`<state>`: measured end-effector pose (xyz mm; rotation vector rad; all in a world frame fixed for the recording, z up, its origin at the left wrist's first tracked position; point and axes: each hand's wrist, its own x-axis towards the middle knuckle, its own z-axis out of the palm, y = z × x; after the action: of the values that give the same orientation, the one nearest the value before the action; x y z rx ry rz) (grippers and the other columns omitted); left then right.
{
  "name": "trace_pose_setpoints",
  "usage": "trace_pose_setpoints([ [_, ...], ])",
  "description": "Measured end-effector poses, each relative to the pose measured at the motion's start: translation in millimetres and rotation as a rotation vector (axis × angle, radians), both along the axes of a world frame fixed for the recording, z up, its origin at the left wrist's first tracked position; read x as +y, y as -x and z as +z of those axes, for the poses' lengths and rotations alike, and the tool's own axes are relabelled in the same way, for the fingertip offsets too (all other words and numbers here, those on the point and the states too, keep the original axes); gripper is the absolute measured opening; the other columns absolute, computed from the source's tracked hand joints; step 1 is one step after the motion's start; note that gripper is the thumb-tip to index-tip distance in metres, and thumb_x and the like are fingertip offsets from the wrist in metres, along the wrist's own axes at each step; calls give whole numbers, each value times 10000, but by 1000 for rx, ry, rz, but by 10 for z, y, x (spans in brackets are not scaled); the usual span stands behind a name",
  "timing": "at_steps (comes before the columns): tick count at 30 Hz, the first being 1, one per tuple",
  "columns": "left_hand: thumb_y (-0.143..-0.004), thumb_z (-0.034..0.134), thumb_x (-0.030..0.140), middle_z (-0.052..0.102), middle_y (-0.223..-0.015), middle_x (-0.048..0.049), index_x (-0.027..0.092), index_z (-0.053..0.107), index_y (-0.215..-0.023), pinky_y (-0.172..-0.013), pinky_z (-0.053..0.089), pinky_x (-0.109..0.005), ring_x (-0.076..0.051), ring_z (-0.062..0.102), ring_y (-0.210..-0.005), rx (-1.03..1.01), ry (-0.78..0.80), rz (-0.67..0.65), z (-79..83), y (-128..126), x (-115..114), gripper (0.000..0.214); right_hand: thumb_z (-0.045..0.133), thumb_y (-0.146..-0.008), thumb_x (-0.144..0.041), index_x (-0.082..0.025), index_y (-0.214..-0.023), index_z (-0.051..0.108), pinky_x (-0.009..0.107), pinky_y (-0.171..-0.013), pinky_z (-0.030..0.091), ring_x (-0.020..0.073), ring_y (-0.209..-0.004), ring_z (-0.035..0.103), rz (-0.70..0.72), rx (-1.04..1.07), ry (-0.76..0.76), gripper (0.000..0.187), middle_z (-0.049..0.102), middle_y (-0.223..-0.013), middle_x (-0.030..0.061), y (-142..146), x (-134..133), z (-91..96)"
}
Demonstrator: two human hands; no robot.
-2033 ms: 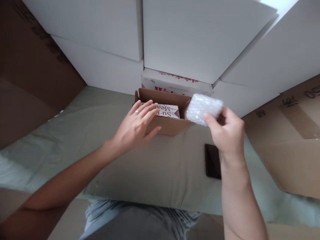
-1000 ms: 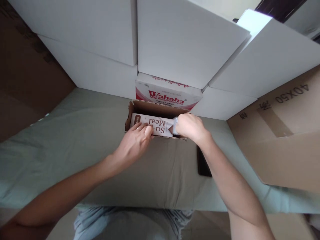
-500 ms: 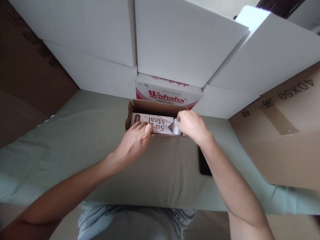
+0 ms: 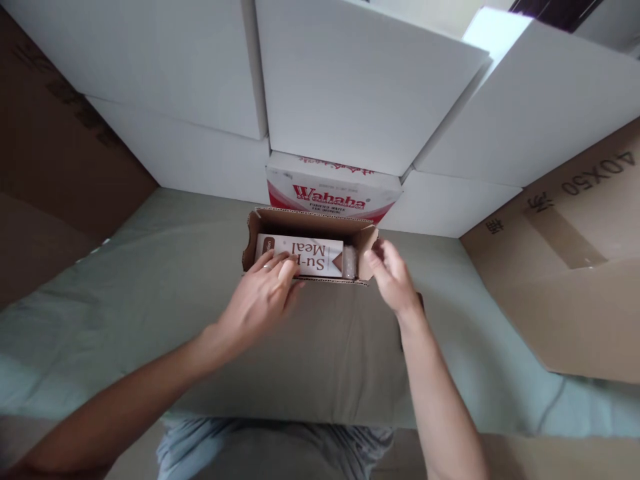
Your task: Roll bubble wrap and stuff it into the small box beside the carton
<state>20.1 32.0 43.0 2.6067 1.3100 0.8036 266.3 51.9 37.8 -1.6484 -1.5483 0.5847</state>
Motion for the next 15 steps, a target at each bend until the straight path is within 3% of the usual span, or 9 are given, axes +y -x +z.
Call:
trace_pose_setpoints([
  [2,-844,464,203,489,-1311,-163,168,452,-1091,-1045,345,-536,-305,417,-1276,-216,-71,15,-69,107,-87,250,564,-790,-562,-197,-1271,485,398,-970,433,248,-1205,513,7,114,97,610,544,-1313,129,-26,-74,-216],
  [4,-807,451,148,311,-1467,-126,218,293,-1310,-1096,283,-539,-278,247,-1387,-479,-101,145,-230,254,-137,533,546,-792,-582,-210,-1335,422,417,-1009,397,252,-1269,455,-17,234,126,669,493,-1371,124,11,-141,-358],
  [6,-763,390,65,256,-1500,-109,236,115,-1423,-1116,256,-530,-248,182,-1415,-623,29,285,-477,388,-130,735,392,-843,-635,-227,-1363,386,430,-986,413,245,-1263,467,-2,366,119,662,523,-1345,114,93,-198,-445],
  [7,-741,366,45,242,-1509,-105,239,106,-1435,-1102,296,-512,-241,206,-1409,-645,140,267,-620,430,-112,766,280,-863,-656,-230,-1364,386,438,-964,429,242,-1247,486,14,428,110,666,554,-1310,114,146,-227,-486],
  [9,-708,354,42,285,-1491,-110,226,135,-1439,-1088,327,-503,-242,275,-1384,-667,303,207,-898,444,-83,785,96,-870,-658,-229,-1358,399,446,-925,454,239,-1219,515,30,526,81,716,599,-1248,121,257,-302,-596],
  [11,-701,360,52,400,-1416,-111,209,212,-1418,-1110,274,-523,-235,360,-1340,-710,342,213,-1118,379,-117,749,34,-871,-638,-237,-1359,401,439,-910,464,229,-1206,529,31,584,49,731,617,-1220,117,343,-423,-760],
  [15,-807,357,143,542,-1246,-102,228,263,-1382,-1052,346,-561,-245,473,-1236,-789,344,331,-1332,262,-443,589,-99,-855,-598,-260,-1378,387,439,-900,468,231,-1167,562,70,523,-18,790,664,-1134,110,357,-822,-1105],
])
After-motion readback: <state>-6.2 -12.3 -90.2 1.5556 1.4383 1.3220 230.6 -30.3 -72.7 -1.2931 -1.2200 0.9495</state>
